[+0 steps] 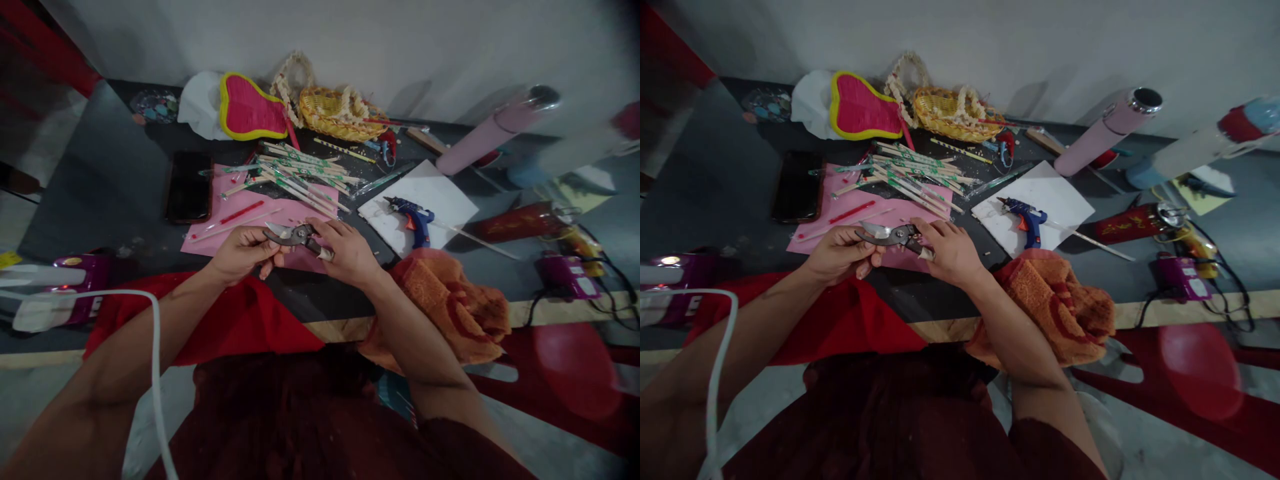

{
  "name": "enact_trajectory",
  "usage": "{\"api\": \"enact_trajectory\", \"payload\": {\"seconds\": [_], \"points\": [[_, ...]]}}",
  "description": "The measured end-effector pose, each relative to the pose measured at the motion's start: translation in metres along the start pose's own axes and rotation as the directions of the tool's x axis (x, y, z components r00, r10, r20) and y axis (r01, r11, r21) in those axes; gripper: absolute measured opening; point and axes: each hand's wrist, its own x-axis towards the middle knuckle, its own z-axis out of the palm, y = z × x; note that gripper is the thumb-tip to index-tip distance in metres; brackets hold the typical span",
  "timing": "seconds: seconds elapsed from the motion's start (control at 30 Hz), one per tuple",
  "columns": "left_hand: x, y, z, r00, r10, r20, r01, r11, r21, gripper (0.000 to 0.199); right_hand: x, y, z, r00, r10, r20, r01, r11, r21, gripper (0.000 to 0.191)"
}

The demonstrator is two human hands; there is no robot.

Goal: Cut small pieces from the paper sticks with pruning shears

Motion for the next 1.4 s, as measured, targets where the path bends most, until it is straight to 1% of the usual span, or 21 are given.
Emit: {"api": "enact_trajectory", "payload": {"seconds": [0.17,0.27,0.4,0.47,0.53,0.6,0.67,0.77,0.83,0.97,1.1,1.27,1.4], "points": [[0.000,0.002,0.001,0.999,-0.022,-0.036,0.022,1.000,0.000,0.034,-0.001,-0.006,-0.002,0.999,0.049,0.017,-0.049,0.999,-0.011,0.055],[0.001,0.000,0.001,0.999,0.025,-0.048,-0.023,0.999,0.036,0.033,0.000,-0.006,-0.001,0.997,0.067,0.021,-0.067,0.997,-0.030,0.055],[0.005,-0.007,0.001,0.978,0.177,-0.106,-0.154,0.969,0.195,0.028,0.002,-0.005,0.003,0.993,0.121,0.012,-0.119,0.989,-0.086,0.055],[0.005,-0.008,0.002,0.963,0.231,-0.137,-0.180,0.935,0.305,0.026,0.002,-0.004,0.002,0.990,0.142,0.020,-0.139,0.984,-0.114,0.058],[0.005,-0.008,0.003,0.957,0.251,-0.141,-0.179,0.903,0.391,0.026,0.002,-0.004,0.001,0.989,0.140,0.044,-0.133,0.983,-0.130,0.061],[0.004,-0.006,0.004,0.964,0.240,-0.114,-0.174,0.894,0.412,0.029,0.002,-0.003,-0.001,0.990,0.124,0.074,-0.114,0.984,-0.134,0.064],[0.003,-0.004,0.004,0.976,0.204,-0.079,-0.163,0.919,0.360,0.031,0.001,-0.002,-0.003,0.990,0.108,0.088,-0.096,0.987,-0.130,0.066],[0.003,-0.003,0.003,0.989,0.141,-0.051,-0.123,0.959,0.256,0.032,0.001,-0.001,-0.003,0.993,0.093,0.071,-0.084,0.988,-0.127,0.067],[0.003,-0.004,0.001,0.992,0.116,-0.044,-0.104,0.969,0.226,0.032,0.001,-0.001,-0.003,0.995,0.088,0.050,-0.081,0.989,-0.127,0.068],[0.004,-0.005,-0.002,0.994,0.103,-0.028,-0.093,0.964,0.250,0.033,0.001,-0.001,-0.001,0.997,0.073,0.035,-0.068,0.990,-0.126,0.068],[0.003,-0.005,-0.005,0.995,0.100,-0.022,-0.089,0.953,0.289,0.032,0.001,-0.002,-0.001,0.998,0.055,0.041,-0.050,0.993,-0.111,0.063],[0.002,-0.005,-0.003,0.995,0.096,-0.030,-0.083,0.952,0.294,0.034,0.002,-0.003,0.000,0.997,0.058,0.050,-0.053,0.995,-0.084,0.055],[0.001,-0.004,-0.002,0.994,0.102,-0.044,-0.086,0.957,0.277,0.035,0.001,-0.006,0.000,0.997,0.070,0.029,-0.067,0.993,-0.092,0.055]]}}
